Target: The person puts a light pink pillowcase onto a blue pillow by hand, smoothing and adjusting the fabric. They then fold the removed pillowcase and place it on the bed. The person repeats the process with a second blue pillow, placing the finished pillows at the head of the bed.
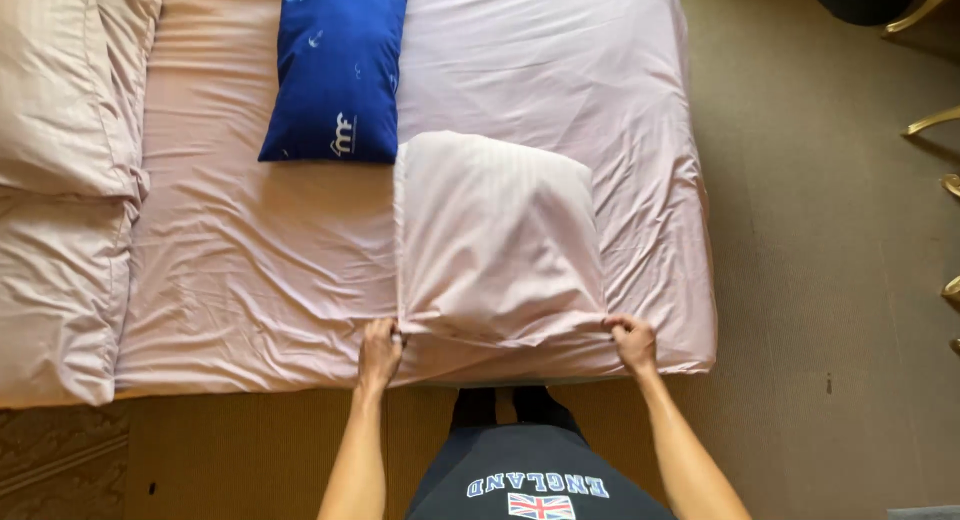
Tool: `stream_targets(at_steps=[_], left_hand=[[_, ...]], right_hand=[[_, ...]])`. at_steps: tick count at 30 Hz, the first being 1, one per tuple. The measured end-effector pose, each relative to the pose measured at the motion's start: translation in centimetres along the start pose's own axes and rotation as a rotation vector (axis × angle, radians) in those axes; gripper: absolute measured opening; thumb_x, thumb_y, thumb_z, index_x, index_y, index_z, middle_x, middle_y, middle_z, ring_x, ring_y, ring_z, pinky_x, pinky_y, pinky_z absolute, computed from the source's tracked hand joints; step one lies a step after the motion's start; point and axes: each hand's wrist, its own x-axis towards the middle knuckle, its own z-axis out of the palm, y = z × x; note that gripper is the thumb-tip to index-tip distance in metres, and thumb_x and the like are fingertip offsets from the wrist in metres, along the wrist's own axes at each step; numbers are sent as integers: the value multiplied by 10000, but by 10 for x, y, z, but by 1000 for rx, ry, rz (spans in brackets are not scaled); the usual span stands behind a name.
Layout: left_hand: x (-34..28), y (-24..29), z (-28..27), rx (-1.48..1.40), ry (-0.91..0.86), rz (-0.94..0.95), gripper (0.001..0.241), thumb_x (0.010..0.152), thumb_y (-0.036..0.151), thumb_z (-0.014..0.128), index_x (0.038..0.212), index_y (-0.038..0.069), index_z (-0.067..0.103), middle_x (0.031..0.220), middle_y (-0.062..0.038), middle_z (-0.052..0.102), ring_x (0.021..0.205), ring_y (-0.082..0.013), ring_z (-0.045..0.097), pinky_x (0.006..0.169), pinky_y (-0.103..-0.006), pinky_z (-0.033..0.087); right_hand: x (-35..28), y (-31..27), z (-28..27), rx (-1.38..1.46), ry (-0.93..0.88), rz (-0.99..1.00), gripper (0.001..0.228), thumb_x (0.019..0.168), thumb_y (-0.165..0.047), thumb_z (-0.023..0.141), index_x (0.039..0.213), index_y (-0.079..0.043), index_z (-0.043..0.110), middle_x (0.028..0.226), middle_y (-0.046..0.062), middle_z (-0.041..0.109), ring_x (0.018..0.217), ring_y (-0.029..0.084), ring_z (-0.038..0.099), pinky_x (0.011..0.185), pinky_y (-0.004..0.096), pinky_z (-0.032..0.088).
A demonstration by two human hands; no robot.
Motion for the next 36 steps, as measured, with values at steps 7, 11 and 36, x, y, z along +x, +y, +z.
stream_targets(at_steps=[7, 11, 36], left_hand=[[-81, -53, 89, 96, -431, -397, 446, 802, 145, 790, 1217, 81, 637, 1284, -131, 597, 1194, -317, 597, 1043, -443, 517], [-71, -48, 90, 88, -589, -596, 428, 863, 263, 804, 1236, 98, 677, 1346, -124, 623, 1245, -323, 604, 1038, -478, 510], [103, -94, 201, -228, -7, -470, 590, 879, 194, 706, 1375, -46, 495, 1243, -285, 646, 1169, -438, 611, 1022, -468, 481]], right_hand=[[-10, 120, 55, -255, -376, 383, 310, 902, -72, 717, 1198, -144, 770, 1180, 76, 778, 936, 171, 694, 844, 320, 539], [15, 147, 69, -268, -506, 419, 379, 922, -45, 667, 1287, -129, 722, 1247, 81, 761, 1032, 195, 743, 938, 348, 575], [165, 46, 152, -406, -58, 63, 945, 838, -181, 777, 1557, 18, 197, 1468, 305, 452, 1338, 434, 441, 1104, 452, 377]])
